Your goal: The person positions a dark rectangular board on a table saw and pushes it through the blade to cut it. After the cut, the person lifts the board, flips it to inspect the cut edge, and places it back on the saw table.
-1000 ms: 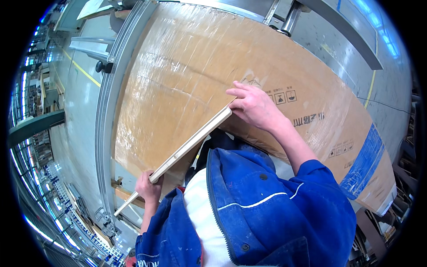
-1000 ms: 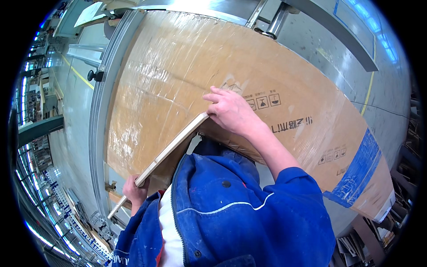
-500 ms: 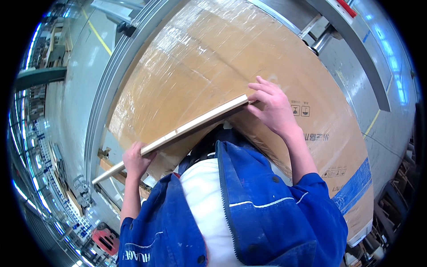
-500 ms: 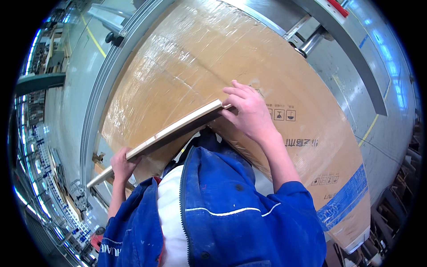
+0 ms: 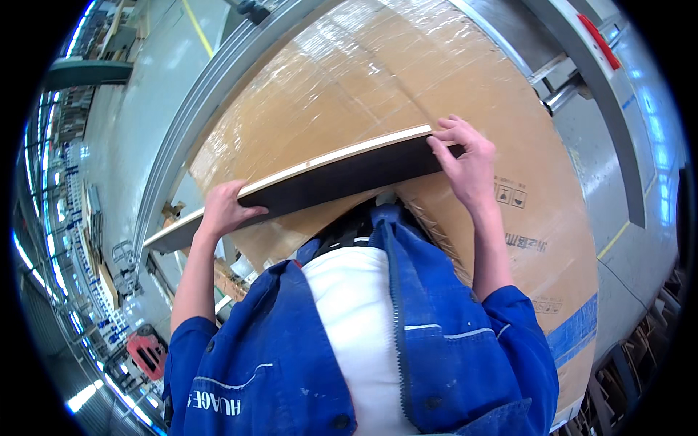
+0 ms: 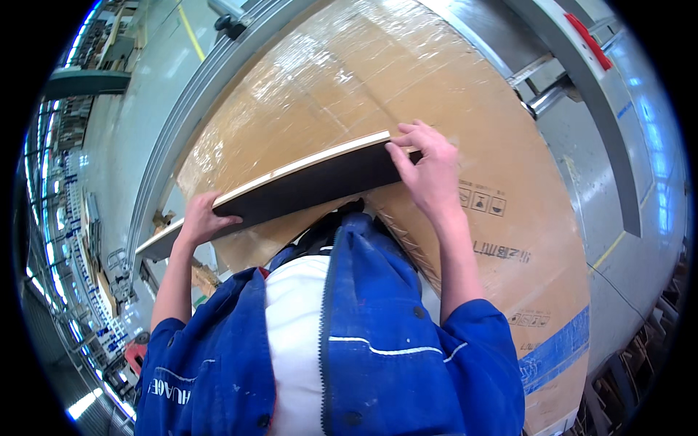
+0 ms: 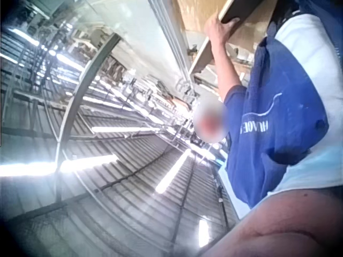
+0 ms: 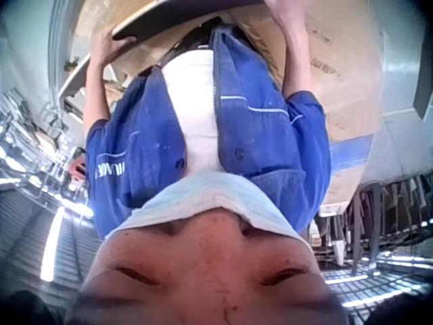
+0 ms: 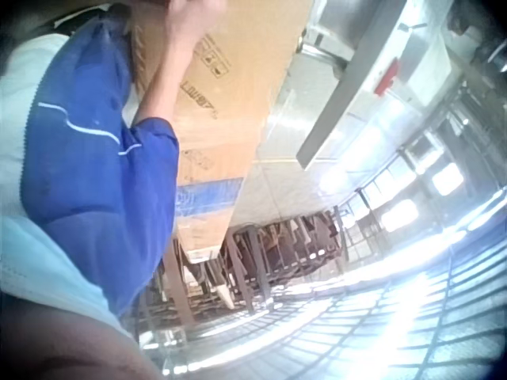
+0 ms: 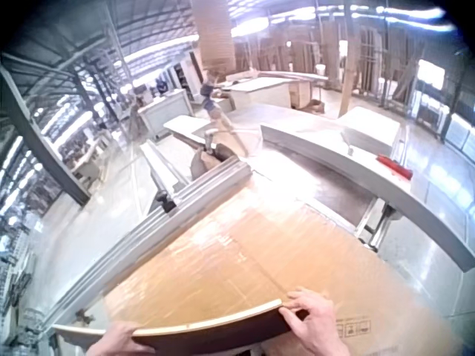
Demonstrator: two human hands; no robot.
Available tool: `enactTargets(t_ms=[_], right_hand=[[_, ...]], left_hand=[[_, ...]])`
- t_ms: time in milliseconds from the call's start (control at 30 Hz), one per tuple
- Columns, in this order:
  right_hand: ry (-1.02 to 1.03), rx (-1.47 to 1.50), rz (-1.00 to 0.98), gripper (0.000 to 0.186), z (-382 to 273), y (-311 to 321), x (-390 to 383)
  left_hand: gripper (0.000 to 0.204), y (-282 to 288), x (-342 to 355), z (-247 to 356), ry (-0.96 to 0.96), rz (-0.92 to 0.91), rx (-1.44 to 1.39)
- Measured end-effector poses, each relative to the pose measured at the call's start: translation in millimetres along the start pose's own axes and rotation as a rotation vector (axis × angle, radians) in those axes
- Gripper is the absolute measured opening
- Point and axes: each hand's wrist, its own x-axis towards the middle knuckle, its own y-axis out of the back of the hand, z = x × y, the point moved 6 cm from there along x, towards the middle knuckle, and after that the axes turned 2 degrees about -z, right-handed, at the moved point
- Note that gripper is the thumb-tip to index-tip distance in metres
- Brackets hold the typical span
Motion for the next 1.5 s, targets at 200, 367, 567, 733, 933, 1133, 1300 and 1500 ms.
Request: enactTargets(t_ms=[200,367,567,733,933,1133,1300,1500], right_hand=[[-0.02,-0.025,-0.046,0.013,2,1,7],[-0.012,0.071,-0.011,0.024,7,9,7],[-0.127,0.652,0.38,0.036,26,20,7],[-0.247,0.457,0.28,0.036,49,9,5],[-0.319,0.516,0.106,0.036,78,-12,-16],[-0.213,0.505,0.103,0.035,80,-10,-37],[-0.108,0.475,0.161,0.038,76,-11,-37],[-0.145,0.527,0.276,0.041,71,-18,-27]], left_hand=[[0.063,-2,4,-7,0.002,-0.004,0.039],[0.063,-2,3,-5,-0.005,0.024,0.071],[0.07,-11,-11,-12,0.012,0.053,0.09],[0.052,-14,-18,-7,-0.038,0.12,0.068],[0.041,-9,-34,2,-0.025,0.144,0.042],[0.039,-23,-60,19,-0.131,0.047,-0.104],[0.04,-13,-41,21,-0.233,-0.168,-0.069],[0.031,-10,-20,7,-0.353,-0.025,0.017]])
